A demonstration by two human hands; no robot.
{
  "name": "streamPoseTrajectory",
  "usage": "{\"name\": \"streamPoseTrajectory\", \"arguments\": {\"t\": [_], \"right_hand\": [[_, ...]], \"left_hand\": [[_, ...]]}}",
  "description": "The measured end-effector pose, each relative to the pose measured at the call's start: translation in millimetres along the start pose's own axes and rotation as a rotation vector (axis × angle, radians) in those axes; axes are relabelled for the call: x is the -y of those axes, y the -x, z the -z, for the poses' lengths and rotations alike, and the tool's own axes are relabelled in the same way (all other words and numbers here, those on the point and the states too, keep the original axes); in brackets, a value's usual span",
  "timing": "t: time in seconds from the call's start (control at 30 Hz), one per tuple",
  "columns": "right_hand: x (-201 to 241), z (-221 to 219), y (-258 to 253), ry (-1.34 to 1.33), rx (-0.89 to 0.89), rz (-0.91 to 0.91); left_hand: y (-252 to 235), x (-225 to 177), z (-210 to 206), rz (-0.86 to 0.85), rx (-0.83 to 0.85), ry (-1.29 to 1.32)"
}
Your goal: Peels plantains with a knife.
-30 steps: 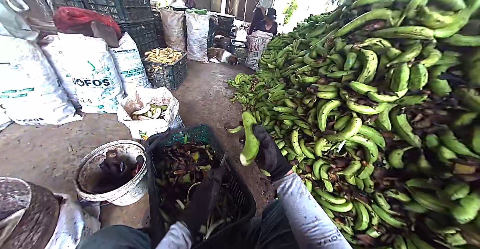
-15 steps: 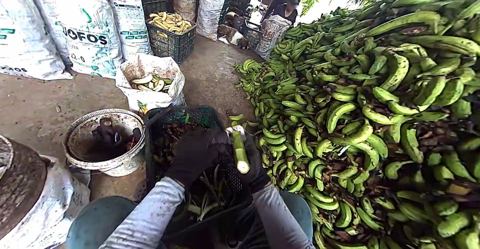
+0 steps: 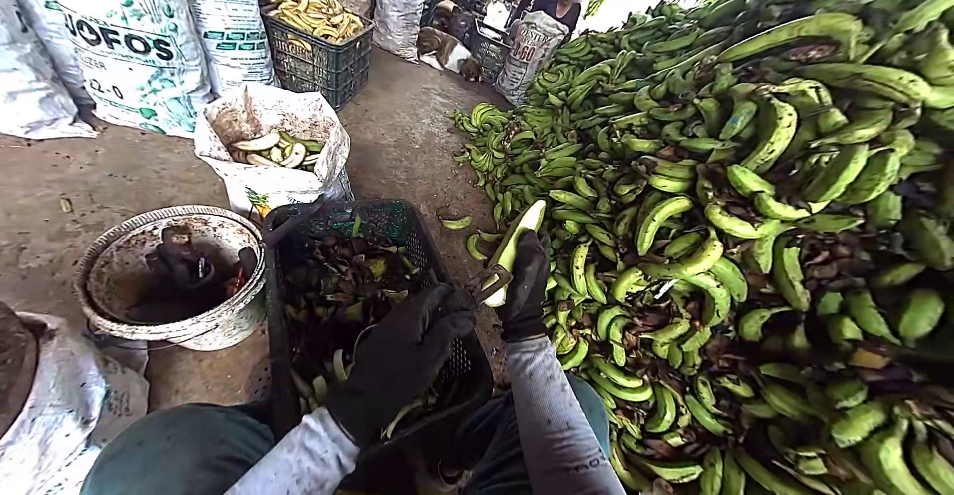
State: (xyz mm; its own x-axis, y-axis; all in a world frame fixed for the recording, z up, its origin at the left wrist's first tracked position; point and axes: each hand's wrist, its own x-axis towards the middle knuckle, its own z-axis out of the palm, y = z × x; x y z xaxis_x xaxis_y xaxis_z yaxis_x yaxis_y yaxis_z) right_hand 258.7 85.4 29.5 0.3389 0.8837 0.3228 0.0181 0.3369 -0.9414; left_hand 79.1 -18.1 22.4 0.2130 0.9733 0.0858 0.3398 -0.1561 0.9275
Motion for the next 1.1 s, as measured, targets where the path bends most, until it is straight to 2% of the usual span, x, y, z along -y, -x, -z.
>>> {"name": "streamPoseTrajectory", "arguments": {"t": [0.1, 0.17, 0.27, 0.33, 0.4, 0.43, 0.5, 0.6, 0.67, 0.77, 0.83, 0.9, 0.97, 1.03, 1.07, 1.1], "right_hand": [[7, -7, 0, 0.125, -0.064, 0.047], [2, -6, 2, 0.089, 0.046, 0.013], [-20, 3, 20, -0.290, 0.512, -0.169], [-28, 4, 35, -0.611, 0.801, -0.458], [-30, 7, 44, -0.663, 0.908, -0.573], [-30, 9, 44, -0.639, 0.886, -0.569], [-30, 12, 38, -0.521, 0.756, -0.426], [-23, 8, 21, -0.270, 0.425, -0.151], [-8, -3, 12, -0.189, 0.151, -0.031], [15, -20, 2, -0.153, -0.180, 0.054], [21, -23, 2, -0.113, -0.217, 0.071], [14, -17, 9, -0.045, -0.044, 0.056], [-1, -3, 19, -0.091, 0.362, 0.001], [-10, 4, 27, -0.289, 0.780, -0.234], [-9, 5, 31, -0.347, 0.927, -0.348], [-7, 4, 35, -0.376, 0.992, -0.433]], "left_hand": [[-1, 1, 2, -0.008, -0.044, -0.064], [-7, 8, 3, -0.036, -0.060, -0.097], [-25, 31, 11, -0.073, -0.124, -0.190], [-37, 46, 25, -0.039, -0.189, -0.240], [-44, 50, 39, 0.048, -0.255, -0.241], [-44, 48, 44, 0.083, -0.281, -0.234], [-39, 42, 46, 0.105, -0.287, -0.243], [-25, 32, 29, 0.044, -0.192, -0.222], [-13, 22, 10, -0.036, -0.159, -0.179], [-1, 13, -13, -0.174, -0.252, -0.216], [-2, 13, -18, -0.206, -0.295, -0.247], [-8, 17, -12, -0.182, -0.298, -0.260], [-21, 27, 4, -0.121, -0.289, -0.299], [-33, 39, 24, -0.069, -0.301, -0.340], [-35, 42, 32, -0.052, -0.304, -0.350], [-38, 45, 38, -0.034, -0.303, -0.355]]}}
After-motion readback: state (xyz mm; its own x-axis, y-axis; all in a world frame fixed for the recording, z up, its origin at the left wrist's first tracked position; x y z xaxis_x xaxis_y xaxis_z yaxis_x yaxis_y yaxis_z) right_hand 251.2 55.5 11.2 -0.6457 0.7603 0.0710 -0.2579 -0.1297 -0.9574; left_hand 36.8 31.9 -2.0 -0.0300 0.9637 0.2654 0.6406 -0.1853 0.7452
